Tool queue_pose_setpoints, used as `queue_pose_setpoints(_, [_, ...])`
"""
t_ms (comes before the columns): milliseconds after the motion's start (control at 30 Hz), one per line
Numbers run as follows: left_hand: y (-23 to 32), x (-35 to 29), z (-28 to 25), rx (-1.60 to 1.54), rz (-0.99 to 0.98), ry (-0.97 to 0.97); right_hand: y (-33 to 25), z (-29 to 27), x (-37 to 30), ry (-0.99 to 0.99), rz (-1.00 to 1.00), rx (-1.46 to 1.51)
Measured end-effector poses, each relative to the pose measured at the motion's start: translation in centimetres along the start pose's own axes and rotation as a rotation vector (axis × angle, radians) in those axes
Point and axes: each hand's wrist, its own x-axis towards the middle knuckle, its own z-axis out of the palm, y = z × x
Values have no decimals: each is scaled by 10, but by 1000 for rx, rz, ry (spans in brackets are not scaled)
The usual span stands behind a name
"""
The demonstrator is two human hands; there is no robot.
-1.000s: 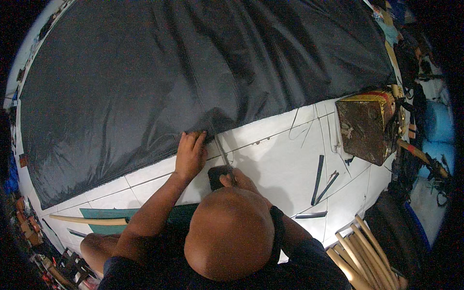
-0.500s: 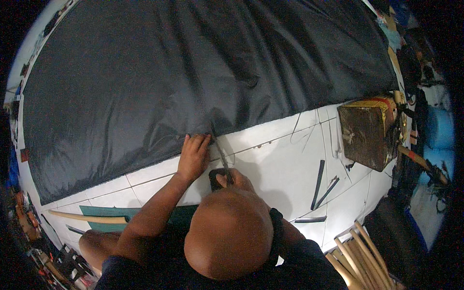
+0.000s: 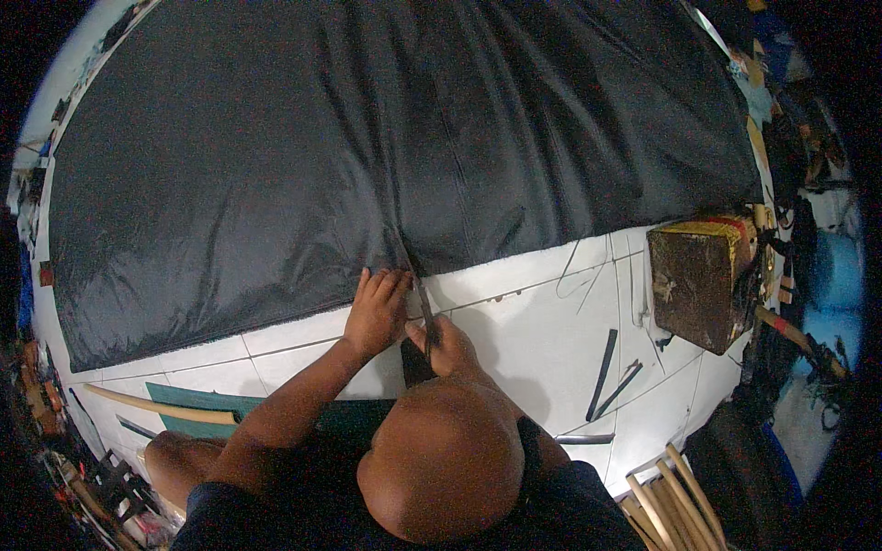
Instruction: The person measures a large black fabric sheet on the floor using a wooden stick, then cuts the fabric with shears. After cutting, the person folds the fabric and applies tape to the edge.
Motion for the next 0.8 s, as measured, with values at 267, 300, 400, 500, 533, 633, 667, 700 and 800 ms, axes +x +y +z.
queue_pose_setpoints(267, [-5, -3, 6, 61, 10, 5, 2, 2, 11, 32, -56, -46])
queue_pose_setpoints(300, [-7, -4, 7, 63, 11, 9, -1, 2, 11, 54, -109, -81])
queue_pose_setpoints(400, [-4, -1, 5, 49, 17, 4, -4, -2, 8, 41, -103, -42])
queue_pose_setpoints(500, [-4, -1, 6, 59, 32, 21, 3, -1, 19, 75, -187, -65])
queue_pose_setpoints(533, [-5, -2, 7, 68, 40, 32, 4, -2, 24, 44, -137, -70])
queue_pose_setpoints(633, [-6, -2, 8, 54, 34, 16, -24, -9, 41, -11, -41, -79])
queue_pose_setpoints(667, [-7, -3, 10, 68, 35, 15, -27, -9, 46, -8, -57, -76])
queue_pose_setpoints(700, [-8, -3, 11, 83, 36, 14, -29, -8, 49, -5, -72, -74])
queue_pose_setpoints(800, [-8, -5, 9, 78, 34, -5, -28, -4, 49, 26, -92, -67])
